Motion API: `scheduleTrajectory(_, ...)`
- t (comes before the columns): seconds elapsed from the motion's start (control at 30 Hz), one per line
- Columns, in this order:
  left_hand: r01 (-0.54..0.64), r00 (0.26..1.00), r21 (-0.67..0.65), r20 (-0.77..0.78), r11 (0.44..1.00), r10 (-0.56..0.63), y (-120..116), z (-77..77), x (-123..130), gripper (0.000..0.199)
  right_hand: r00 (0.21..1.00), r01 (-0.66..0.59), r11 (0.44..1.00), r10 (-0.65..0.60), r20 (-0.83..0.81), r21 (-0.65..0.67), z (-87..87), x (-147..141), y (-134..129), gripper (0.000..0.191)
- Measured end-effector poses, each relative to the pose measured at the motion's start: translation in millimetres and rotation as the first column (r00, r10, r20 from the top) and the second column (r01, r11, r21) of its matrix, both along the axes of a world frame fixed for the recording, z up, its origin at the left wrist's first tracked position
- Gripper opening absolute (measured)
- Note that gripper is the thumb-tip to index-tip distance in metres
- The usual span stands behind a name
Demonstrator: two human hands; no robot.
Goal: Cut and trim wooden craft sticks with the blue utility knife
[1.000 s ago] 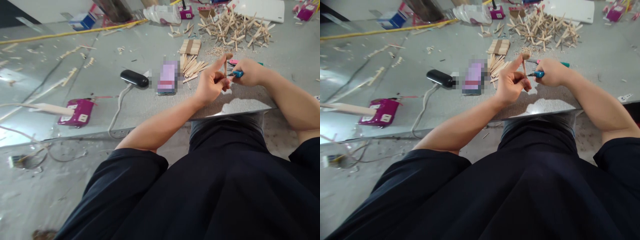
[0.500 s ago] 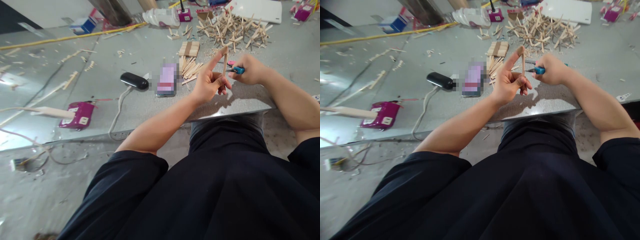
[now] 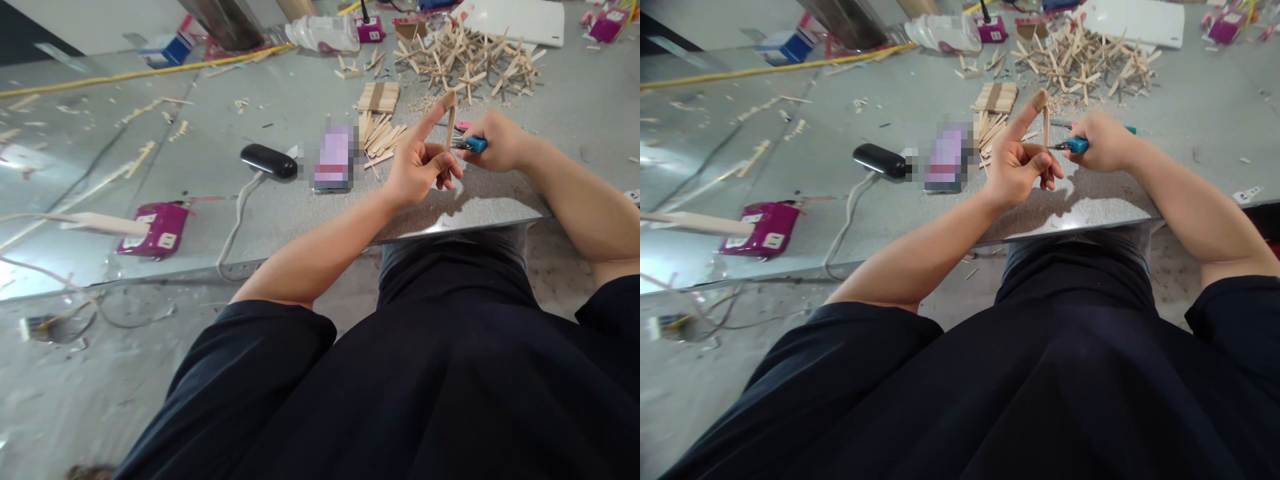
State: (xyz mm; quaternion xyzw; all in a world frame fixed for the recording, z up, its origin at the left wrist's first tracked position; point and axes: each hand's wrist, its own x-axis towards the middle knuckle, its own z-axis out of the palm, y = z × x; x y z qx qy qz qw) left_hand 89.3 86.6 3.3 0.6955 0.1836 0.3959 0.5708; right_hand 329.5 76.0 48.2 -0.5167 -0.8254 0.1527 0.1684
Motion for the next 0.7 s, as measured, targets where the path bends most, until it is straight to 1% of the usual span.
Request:
scheduleTrajectory(0.13,-0.005,1.0,0.005,-0.008,1.0,0.005,-0.7,1.0,-0.1,0.104,0.999,-0.014,0.998,0.017,0.043,-0.062,5.0,-0.5,-2.7,0.052)
scheduleTrajectory(0.2,-0.011,1.0,0.002,-0.014,1.0,0.011,-1.1,1.4,0.1,0.102,0.999,-0.009,0.998,0.01,0.031,-0.059,6.6,-1.3,-3.5,0.052)
scheduleTrajectory(0.4,-0.015,1.0,0.005,-0.001,1.0,0.015,-1.9,0.5,-0.2,0.106,0.999,-0.038,0.999,0.039,0.025,-0.038,8.6,-4.4,-4.1,0.057)
scheduleTrajectory(0.5,-0.014,1.0,0.017,-0.011,1.0,0.015,-2.1,-0.4,-0.8,0.101,0.999,-0.014,0.995,0.017,0.029,-0.097,10.0,-3.9,-5.1,0.05)
scheduleTrajectory(0.6,0.018,1.0,0.034,-0.023,0.999,-0.018,-2.1,-0.9,-1.8,0.1,0.999,-0.011,0.988,0.017,0.037,-0.155,10.3,-2.7,-4.8,0.048)
scheduleTrajectory(0.7,0.065,0.998,0.041,-0.031,0.997,-0.063,-2.8,-1.2,-3.0,0.103,0.995,-0.039,0.986,0.052,0.08,-0.164,8.5,-2.3,-3.0,0.047)
